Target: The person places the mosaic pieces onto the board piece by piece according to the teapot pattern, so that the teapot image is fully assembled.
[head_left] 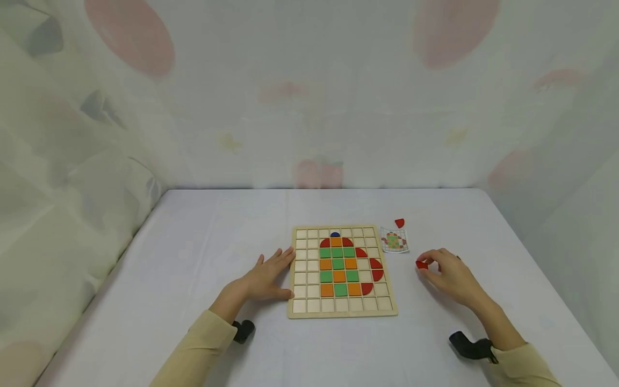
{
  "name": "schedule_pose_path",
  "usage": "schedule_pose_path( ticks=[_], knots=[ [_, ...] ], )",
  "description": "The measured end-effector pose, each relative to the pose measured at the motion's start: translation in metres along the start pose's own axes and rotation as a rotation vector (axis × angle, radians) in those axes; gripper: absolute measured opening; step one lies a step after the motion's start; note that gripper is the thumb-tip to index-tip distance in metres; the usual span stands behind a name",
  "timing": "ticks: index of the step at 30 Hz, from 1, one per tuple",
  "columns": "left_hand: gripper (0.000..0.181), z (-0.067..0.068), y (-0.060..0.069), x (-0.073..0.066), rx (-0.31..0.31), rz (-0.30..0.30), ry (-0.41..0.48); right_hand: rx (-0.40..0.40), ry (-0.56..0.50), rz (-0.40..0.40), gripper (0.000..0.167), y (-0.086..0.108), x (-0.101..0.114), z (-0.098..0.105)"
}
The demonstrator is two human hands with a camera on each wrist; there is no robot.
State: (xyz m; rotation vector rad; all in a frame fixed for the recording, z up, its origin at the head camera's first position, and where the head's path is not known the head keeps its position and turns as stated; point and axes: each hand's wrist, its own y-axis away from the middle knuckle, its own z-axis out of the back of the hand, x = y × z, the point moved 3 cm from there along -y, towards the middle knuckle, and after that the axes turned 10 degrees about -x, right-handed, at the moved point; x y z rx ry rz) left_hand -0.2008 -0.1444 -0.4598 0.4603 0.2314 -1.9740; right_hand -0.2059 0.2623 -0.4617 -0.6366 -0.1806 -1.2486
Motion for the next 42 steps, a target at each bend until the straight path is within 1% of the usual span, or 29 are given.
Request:
schedule_pose_path(
  ticks=[9,16,21,27,33,39,42],
  knots=[
    [0.091,0.003,0.0,0.0,-0.003,-0.005,0.003,0.04,-0.08,0.07,0.023,-0.013,0.03,-0.028],
    [0.09,0.004,-0.001,-0.001,-0.003,-0.012,-0.011,0.067,-0.138,0.126,0.022,-0.02,0.059,-0.043],
    [0.09,0.004,-0.001,-0.001,-0.007,-0.021,-0.014,0.079,-0.149,0.152,0.019,-0.024,0.078,-0.051],
    [0.091,0.004,0.0,-0.002,-0.004,-0.011,-0.01,0.076,-0.177,0.17,0.018,-0.029,0.1,-0.061],
    [0.091,0.003,0.0,-0.002,0.001,0.005,-0.014,0.076,-0.185,0.246,0.018,-0.032,0.125,-0.076],
    [0.091,0.003,0.0,-0.004,-0.008,0.0,-0.002,0.105,-0.212,0.256,0.018,-0.034,0.147,-0.089],
    [0.091,0.003,0.0,-0.004,-0.006,0.0,-0.006,0.1,-0.192,0.272,0.019,-0.035,0.155,-0.096]
  ],
)
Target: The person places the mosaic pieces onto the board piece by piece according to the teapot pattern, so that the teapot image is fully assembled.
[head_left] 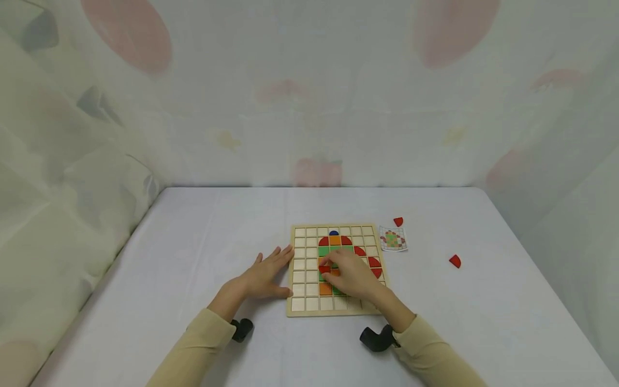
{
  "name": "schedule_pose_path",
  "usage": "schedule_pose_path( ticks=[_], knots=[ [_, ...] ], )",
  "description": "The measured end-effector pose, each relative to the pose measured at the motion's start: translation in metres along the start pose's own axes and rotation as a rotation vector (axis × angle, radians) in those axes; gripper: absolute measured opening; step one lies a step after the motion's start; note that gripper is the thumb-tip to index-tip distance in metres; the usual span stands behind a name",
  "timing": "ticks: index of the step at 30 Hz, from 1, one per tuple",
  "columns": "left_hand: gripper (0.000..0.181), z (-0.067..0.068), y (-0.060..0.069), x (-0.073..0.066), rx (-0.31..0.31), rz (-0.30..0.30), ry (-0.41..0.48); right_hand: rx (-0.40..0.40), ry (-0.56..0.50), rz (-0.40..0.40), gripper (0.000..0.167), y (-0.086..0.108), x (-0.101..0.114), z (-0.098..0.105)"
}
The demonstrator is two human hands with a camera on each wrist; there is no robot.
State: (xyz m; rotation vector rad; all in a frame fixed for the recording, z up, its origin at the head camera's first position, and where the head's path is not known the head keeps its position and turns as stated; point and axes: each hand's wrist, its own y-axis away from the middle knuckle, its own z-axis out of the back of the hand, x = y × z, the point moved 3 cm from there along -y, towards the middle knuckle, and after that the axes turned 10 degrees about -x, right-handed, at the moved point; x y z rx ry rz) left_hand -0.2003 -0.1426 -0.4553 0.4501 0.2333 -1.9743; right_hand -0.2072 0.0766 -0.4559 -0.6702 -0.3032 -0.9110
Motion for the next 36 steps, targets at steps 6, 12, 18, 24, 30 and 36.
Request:
schedule_pose_path(
  ticks=[6,12,18,24,30,36],
  knots=[
    [0.091,0.0,0.001,0.0,0.0,0.006,-0.007,-0.012,0.079,0.028,0.019,-0.005,0.009,-0.014],
    [0.091,0.0,0.001,0.0,0.002,0.007,0.0,0.024,0.124,0.02,0.02,-0.009,0.014,-0.023],
    [0.091,0.0,0.002,0.0,0.002,0.005,-0.003,0.031,0.167,0.021,0.02,-0.009,0.016,-0.028],
    [0.09,0.001,0.002,-0.001,0.005,0.001,-0.008,0.015,0.201,0.051,0.021,-0.008,0.018,-0.03],
    [0.09,0.001,0.001,-0.001,0.002,-0.01,0.001,0.006,0.212,0.059,0.021,-0.009,0.019,-0.031],
    [0.09,0.002,0.002,-0.002,0.004,-0.011,0.001,0.005,0.206,0.059,0.018,-0.01,0.017,-0.031]
  ],
)
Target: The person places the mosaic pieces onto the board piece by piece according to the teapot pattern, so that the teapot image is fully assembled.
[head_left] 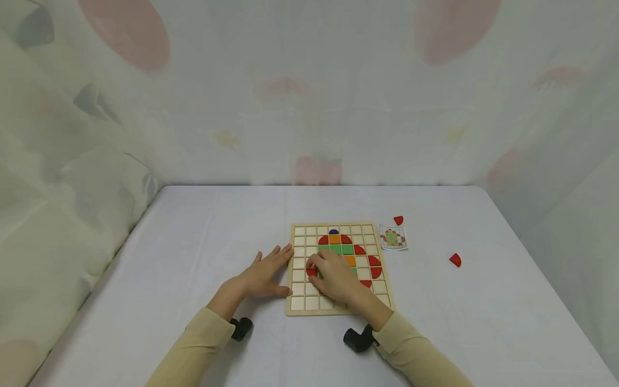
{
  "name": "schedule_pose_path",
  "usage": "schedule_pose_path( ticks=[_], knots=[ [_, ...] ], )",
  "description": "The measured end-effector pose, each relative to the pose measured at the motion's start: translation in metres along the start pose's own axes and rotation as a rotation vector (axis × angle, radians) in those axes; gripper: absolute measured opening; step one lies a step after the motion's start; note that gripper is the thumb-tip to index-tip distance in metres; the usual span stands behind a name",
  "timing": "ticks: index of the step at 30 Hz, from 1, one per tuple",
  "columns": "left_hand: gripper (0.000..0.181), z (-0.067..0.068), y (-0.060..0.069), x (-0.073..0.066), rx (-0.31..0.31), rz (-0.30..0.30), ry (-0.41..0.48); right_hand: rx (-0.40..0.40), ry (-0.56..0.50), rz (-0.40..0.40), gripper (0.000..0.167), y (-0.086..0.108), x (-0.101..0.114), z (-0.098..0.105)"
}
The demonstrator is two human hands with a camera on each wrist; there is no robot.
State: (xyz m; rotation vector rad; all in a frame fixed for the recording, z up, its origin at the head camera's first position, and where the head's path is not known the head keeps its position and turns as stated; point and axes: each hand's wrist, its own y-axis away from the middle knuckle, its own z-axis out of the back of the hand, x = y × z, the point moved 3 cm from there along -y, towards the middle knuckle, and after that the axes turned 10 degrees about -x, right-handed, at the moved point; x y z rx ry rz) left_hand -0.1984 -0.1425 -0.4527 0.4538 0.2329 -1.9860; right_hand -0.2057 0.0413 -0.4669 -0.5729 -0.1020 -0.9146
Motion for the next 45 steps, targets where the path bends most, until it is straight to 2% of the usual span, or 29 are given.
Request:
schedule_pose_path(
  ticks=[16,24,31,40,45],
  knots=[
    [0.09,-0.001,-0.001,0.001,-0.001,0.008,0.004,0.02,-0.002,-0.001,0.019,0.002,0.0,0.001],
    [0.09,-0.001,-0.001,0.002,-0.004,0.004,-0.006,-0.037,-0.097,-0.006,0.017,0.003,-0.006,0.011],
    [0.09,-0.001,-0.002,0.001,-0.004,-0.003,0.003,-0.106,-0.141,-0.002,0.015,0.008,-0.025,0.027],
    [0.09,0.0,-0.001,0.0,0.001,0.007,-0.014,-0.191,-0.168,-0.112,0.016,0.023,-0.06,0.05],
    [0.09,0.001,-0.001,0.0,0.003,0.013,-0.015,-0.197,-0.164,-0.17,0.015,0.034,-0.08,0.063]
  ],
)
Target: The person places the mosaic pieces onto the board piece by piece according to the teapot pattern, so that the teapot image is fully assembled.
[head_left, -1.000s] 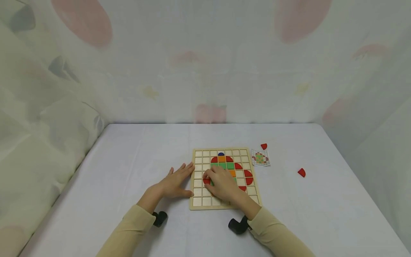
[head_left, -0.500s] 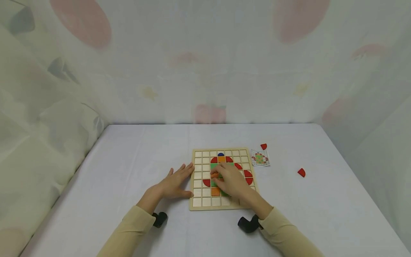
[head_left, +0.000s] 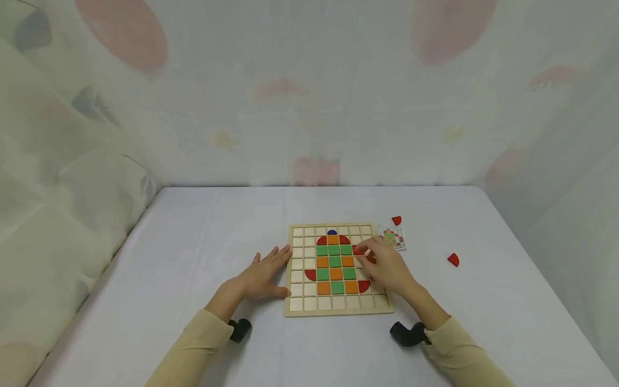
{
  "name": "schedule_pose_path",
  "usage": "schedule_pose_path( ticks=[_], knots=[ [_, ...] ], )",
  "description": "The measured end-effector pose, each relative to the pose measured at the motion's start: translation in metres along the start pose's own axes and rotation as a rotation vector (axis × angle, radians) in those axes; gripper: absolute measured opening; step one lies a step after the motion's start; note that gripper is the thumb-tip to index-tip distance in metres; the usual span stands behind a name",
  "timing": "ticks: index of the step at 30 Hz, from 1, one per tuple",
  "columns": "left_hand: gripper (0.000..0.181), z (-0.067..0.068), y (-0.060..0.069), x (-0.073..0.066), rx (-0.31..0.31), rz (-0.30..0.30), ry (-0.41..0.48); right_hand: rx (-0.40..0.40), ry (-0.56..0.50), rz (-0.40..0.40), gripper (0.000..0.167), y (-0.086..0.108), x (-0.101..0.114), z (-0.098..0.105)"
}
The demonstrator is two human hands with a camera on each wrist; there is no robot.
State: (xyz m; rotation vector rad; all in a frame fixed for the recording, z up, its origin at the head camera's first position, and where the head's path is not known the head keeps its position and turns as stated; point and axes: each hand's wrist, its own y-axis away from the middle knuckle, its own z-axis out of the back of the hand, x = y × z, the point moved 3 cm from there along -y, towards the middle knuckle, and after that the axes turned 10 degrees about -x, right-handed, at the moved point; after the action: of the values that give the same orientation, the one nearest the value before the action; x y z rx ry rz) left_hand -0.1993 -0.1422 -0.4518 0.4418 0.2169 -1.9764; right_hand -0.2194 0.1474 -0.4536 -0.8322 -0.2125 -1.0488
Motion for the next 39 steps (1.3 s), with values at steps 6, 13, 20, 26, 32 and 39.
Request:
schedule_pose_path(
  ticks=[6,13,20,26,32,39],
  knots=[
    [0.09,0.0,0.0,-0.001,0.0,-0.003,0.009,-0.048,0.026,-0.037,0.017,0.007,-0.026,0.026],
    [0.09,0.0,0.001,-0.002,-0.001,-0.009,0.007,-0.151,0.066,-0.069,0.019,0.017,-0.053,0.056],
    [0.09,-0.001,0.0,-0.003,0.001,-0.004,0.017,-0.166,0.109,-0.142,0.024,0.029,-0.071,0.077],
    [0.09,-0.002,-0.001,-0.003,0.004,-0.001,0.015,-0.144,0.132,-0.203,0.029,0.04,-0.088,0.093],
    [0.09,-0.003,-0.001,-0.003,-0.002,-0.001,0.028,-0.149,0.158,-0.28,0.036,0.048,-0.108,0.106],
    [0.09,-0.003,0.0,-0.002,-0.001,0.0,0.019,-0.119,0.207,-0.346,0.039,0.055,-0.126,0.111]
  ],
)
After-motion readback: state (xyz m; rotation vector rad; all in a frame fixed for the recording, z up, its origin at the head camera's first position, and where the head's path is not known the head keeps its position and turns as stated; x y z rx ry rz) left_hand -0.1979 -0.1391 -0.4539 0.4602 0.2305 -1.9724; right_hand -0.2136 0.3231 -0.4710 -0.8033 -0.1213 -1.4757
